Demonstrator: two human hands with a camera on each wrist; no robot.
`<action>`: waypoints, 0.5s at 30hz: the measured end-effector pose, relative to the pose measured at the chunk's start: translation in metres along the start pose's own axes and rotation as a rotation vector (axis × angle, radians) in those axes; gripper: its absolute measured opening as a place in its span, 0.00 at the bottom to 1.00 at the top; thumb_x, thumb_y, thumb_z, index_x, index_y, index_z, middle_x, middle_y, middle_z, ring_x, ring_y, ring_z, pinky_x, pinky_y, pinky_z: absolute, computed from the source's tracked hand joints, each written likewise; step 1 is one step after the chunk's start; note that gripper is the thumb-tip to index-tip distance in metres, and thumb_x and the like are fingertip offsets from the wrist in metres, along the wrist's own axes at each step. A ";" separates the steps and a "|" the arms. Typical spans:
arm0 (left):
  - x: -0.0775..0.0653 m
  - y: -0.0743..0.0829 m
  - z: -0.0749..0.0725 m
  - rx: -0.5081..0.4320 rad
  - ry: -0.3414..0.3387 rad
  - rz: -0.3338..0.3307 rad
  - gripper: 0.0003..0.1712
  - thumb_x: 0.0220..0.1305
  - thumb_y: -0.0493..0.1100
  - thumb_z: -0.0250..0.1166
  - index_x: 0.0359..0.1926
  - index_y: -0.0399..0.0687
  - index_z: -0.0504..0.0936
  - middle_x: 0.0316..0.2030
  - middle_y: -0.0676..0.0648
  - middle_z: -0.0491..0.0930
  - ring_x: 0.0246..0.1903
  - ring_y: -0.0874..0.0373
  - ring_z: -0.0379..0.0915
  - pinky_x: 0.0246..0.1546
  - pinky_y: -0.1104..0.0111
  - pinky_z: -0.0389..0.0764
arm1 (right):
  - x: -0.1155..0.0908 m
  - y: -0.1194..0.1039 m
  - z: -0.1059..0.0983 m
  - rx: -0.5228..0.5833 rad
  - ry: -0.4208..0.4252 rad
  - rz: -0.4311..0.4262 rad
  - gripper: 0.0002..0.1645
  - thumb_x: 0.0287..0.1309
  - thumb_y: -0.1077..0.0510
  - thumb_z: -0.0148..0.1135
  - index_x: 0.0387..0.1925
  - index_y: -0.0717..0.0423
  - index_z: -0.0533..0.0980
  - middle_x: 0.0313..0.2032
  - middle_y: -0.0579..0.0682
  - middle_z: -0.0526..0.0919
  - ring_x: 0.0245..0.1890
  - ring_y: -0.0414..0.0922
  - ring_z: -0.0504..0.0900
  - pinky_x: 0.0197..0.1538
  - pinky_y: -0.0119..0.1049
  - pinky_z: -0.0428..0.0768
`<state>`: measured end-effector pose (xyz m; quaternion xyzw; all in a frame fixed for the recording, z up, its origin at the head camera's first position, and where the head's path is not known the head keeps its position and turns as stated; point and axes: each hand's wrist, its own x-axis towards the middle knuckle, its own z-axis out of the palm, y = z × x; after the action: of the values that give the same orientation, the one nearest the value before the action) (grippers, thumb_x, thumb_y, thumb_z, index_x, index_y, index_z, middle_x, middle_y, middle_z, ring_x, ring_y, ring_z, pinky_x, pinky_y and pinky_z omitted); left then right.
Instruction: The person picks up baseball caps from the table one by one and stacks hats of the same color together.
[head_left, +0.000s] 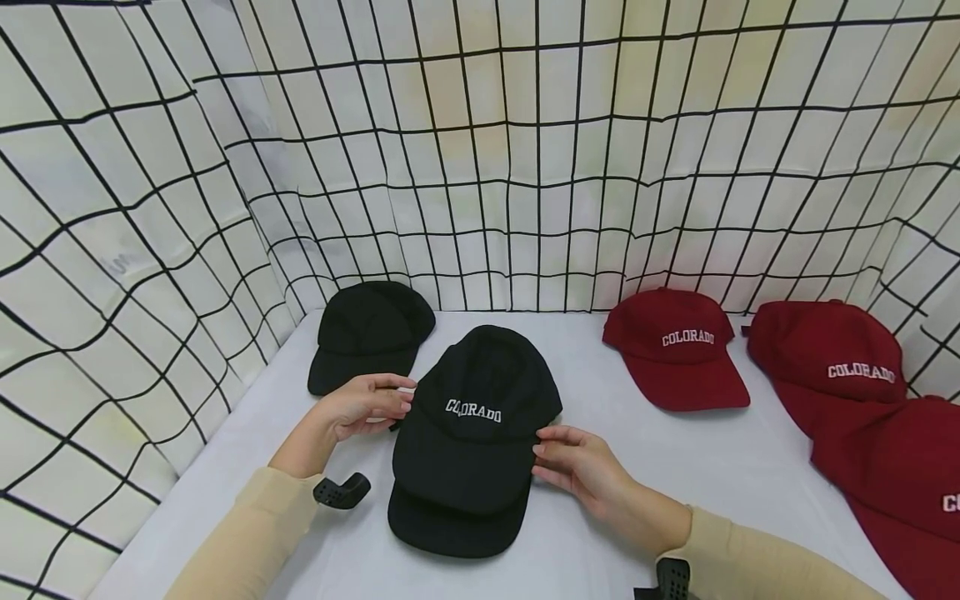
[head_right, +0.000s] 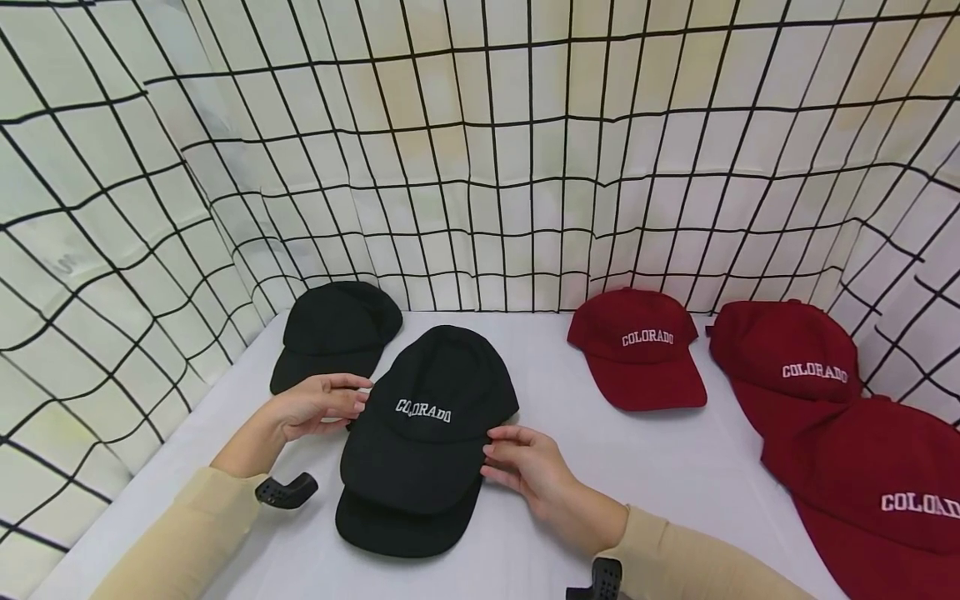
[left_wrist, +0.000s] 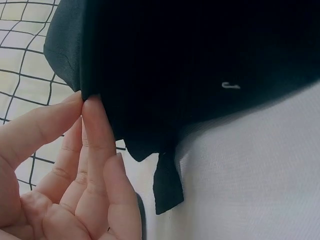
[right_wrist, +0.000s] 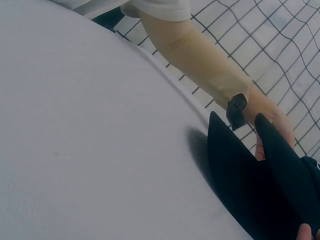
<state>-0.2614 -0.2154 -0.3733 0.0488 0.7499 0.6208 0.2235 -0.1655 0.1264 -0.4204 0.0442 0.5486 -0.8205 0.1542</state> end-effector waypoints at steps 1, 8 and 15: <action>0.000 0.000 0.000 0.000 0.004 -0.003 0.23 0.65 0.33 0.67 0.61 0.35 0.78 0.43 0.52 0.85 0.38 0.61 0.83 0.42 0.65 0.82 | 0.000 0.000 0.000 -0.002 0.000 0.001 0.08 0.67 0.69 0.59 0.42 0.57 0.81 0.38 0.49 0.81 0.38 0.43 0.81 0.48 0.40 0.85; 0.001 0.002 -0.001 0.001 0.007 -0.008 0.20 0.65 0.33 0.67 0.58 0.36 0.79 0.42 0.51 0.85 0.37 0.60 0.83 0.43 0.65 0.82 | -0.003 -0.001 0.001 -0.007 0.013 0.009 0.08 0.68 0.69 0.60 0.43 0.58 0.81 0.39 0.51 0.81 0.38 0.44 0.82 0.48 0.39 0.85; -0.002 0.003 -0.001 0.009 -0.012 -0.007 0.18 0.64 0.32 0.67 0.55 0.38 0.79 0.41 0.52 0.85 0.37 0.60 0.83 0.42 0.65 0.82 | -0.005 -0.001 0.001 -0.019 -0.008 0.031 0.07 0.68 0.69 0.60 0.41 0.58 0.82 0.38 0.50 0.82 0.37 0.43 0.83 0.48 0.38 0.85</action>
<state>-0.2606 -0.2161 -0.3700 0.0506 0.7515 0.6163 0.2300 -0.1610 0.1269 -0.4184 0.0479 0.5552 -0.8129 0.1695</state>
